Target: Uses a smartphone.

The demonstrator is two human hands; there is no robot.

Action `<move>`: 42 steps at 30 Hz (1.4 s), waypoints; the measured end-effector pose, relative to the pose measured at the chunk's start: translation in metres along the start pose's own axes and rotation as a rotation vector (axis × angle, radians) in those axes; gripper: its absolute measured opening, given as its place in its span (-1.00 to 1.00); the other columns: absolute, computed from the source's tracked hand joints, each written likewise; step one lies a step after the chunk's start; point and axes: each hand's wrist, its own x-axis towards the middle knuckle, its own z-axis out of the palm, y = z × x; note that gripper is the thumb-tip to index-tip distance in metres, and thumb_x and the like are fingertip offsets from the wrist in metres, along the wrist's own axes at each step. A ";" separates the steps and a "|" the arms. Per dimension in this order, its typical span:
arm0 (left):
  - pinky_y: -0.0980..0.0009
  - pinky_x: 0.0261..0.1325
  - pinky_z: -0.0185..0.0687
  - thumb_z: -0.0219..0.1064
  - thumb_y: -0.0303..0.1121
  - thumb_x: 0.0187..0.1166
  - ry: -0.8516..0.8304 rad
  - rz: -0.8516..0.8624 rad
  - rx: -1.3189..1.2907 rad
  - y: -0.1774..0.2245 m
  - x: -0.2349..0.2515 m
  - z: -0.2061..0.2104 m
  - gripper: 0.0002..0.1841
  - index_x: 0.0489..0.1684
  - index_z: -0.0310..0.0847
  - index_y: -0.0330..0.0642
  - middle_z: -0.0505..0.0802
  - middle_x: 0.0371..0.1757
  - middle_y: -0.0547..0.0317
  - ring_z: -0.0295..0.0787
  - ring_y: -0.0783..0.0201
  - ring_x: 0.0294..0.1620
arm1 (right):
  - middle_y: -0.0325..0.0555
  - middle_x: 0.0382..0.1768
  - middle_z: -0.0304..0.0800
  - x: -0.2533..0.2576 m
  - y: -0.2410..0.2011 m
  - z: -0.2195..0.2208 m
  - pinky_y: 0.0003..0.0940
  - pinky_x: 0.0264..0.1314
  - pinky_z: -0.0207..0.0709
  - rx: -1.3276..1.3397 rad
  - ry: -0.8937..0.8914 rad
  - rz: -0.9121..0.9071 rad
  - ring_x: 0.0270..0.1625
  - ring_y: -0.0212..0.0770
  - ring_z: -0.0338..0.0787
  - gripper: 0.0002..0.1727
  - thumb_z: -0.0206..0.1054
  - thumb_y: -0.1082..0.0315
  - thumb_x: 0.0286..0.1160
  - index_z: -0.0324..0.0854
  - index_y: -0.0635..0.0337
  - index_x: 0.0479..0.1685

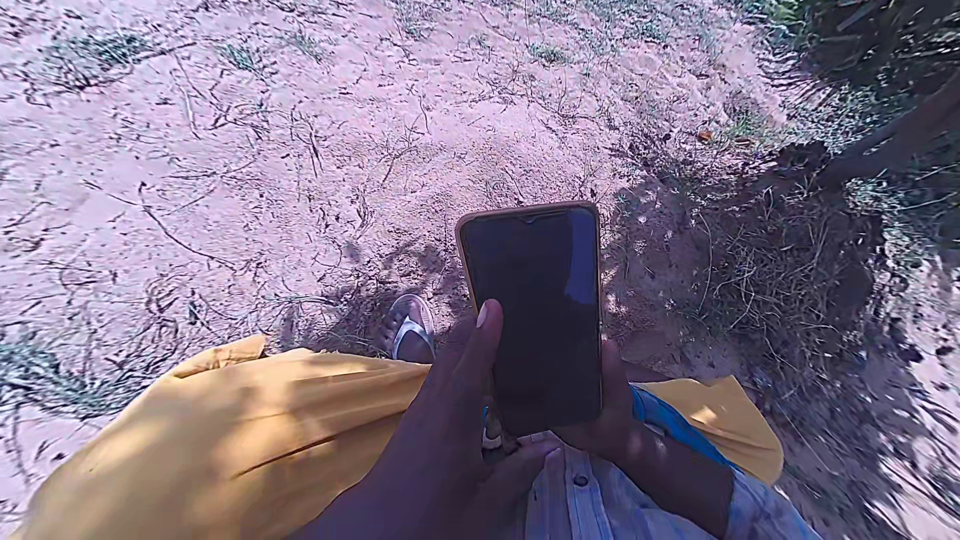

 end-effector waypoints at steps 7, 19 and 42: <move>0.32 0.76 0.18 0.42 0.14 0.49 -0.005 -0.023 0.030 0.000 0.001 0.001 0.10 0.86 -0.57 0.61 0.14 0.87 0.30 0.20 0.36 0.77 | -0.25 0.23 0.89 0.001 -0.001 -0.004 -0.25 0.48 0.64 0.035 -0.013 0.004 0.37 -0.32 0.80 -0.45 0.17 -0.21 0.68 0.75 -0.07 0.36; 0.26 0.76 0.22 0.40 0.13 0.52 -0.014 0.000 0.023 -0.001 0.002 0.002 0.08 0.86 -0.56 0.60 0.15 0.87 0.27 0.23 0.31 0.77 | -0.22 0.27 0.87 -0.001 -0.002 -0.009 -0.25 0.53 0.59 0.072 -0.053 -0.004 0.41 -0.30 0.78 -0.46 0.16 -0.15 0.71 0.72 -0.03 0.39; 0.42 0.76 0.19 0.50 0.07 0.47 -0.008 0.043 -0.030 -0.005 0.002 0.001 0.16 0.89 -0.57 0.54 0.05 0.91 0.36 0.19 0.47 0.77 | -0.19 0.35 0.82 -0.003 0.001 -0.020 -0.20 0.57 0.55 0.075 -0.110 0.019 0.47 -0.25 0.74 -0.41 0.16 -0.22 0.69 0.66 -0.08 0.49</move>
